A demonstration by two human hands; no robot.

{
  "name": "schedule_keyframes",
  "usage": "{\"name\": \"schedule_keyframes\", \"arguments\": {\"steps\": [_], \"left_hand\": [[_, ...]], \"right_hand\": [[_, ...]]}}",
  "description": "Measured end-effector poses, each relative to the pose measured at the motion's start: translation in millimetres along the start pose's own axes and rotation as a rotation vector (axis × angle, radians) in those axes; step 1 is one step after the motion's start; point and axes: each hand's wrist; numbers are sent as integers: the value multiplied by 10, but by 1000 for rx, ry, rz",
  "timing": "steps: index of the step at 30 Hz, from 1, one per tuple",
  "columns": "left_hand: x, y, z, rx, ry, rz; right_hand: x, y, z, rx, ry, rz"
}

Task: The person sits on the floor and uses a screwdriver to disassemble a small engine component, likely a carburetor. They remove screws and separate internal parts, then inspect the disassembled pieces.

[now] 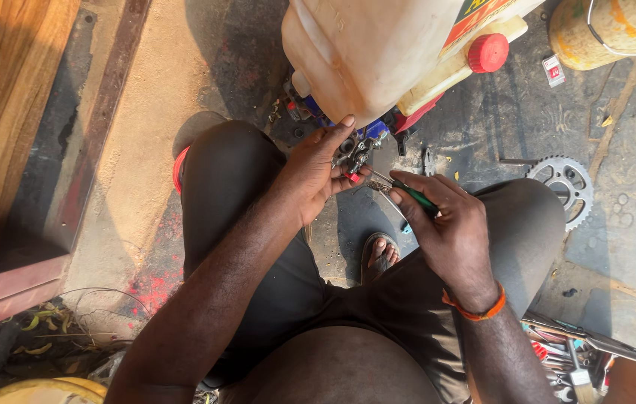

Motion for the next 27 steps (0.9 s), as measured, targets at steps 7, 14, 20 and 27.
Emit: {"name": "schedule_keyframes", "arguments": {"steps": [7,14,20,27], "left_hand": [[18,86,-5,-1,-15,28],[-12,62,-4,34,-83,72],[-52,-42,-28,171,-352,80],[-35,-82,-180,259,-627,33]], "right_hand": [[66,-111,0,24,-15,-43],[23,-168,57,-36,-109,-95],[14,-216,266,408,-505,-351],[-50,-242,444,677,-812,-313]]}}
Point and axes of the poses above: each hand's wrist, its own x-axis towards the middle knuckle, its own y-axis out of the back of the hand, z = x × y, and after that the axes turned 15 degrees about z, right-handed
